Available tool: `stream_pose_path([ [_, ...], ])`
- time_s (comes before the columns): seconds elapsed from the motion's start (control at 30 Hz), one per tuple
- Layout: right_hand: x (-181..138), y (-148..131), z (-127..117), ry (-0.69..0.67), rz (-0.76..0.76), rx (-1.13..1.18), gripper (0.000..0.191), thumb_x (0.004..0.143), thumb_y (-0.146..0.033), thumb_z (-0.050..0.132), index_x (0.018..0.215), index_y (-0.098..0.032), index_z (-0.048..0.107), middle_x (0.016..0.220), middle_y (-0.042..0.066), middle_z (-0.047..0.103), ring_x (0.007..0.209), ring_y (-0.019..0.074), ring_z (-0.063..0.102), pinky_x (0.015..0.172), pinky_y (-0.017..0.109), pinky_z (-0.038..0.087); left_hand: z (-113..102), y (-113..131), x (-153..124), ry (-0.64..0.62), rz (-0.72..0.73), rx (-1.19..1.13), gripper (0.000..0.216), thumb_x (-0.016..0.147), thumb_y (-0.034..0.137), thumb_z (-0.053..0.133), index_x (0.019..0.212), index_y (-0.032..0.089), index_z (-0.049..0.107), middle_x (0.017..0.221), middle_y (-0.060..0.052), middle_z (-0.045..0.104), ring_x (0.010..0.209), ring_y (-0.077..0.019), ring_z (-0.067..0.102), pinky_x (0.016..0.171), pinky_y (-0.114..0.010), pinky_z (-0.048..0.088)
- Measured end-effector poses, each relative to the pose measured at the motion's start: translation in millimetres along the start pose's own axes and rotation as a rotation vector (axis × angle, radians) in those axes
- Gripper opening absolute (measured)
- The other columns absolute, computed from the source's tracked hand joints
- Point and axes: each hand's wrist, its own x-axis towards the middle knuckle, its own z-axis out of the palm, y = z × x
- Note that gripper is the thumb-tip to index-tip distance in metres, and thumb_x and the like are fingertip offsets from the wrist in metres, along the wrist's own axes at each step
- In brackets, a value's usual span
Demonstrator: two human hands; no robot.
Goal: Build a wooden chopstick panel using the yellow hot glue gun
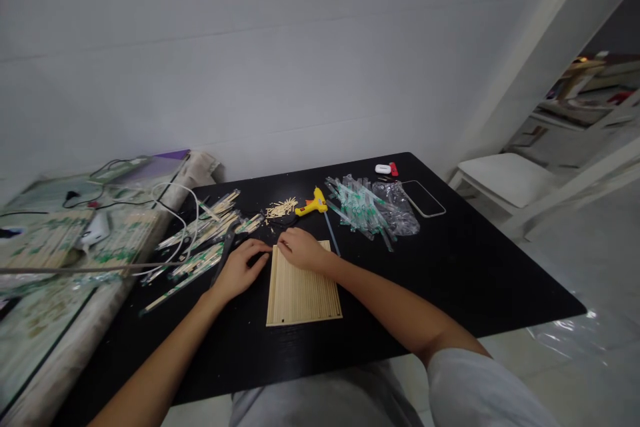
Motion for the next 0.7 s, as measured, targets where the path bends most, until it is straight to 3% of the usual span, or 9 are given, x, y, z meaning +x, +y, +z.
stream_pose_path([
  [0.7, 0.0, 0.5, 1.8, 0.009, 0.007, -0.004, 0.016, 0.100, -0.018, 0.055, 0.091, -0.015, 0.068, 0.088, 0.006, 0.066, 0.088, 0.0190, 0.059, 0.083, 0.031, 0.042, 2.8, -2.9, 0.3, -0.003, -0.017, 0.027, 0.017, 0.097, 0.024, 0.055, 0.096, 0.022, 0.072, 0.106, -0.008, 0.069, 0.105, -0.0245, 0.066, 0.097, -0.043, 0.054],
])
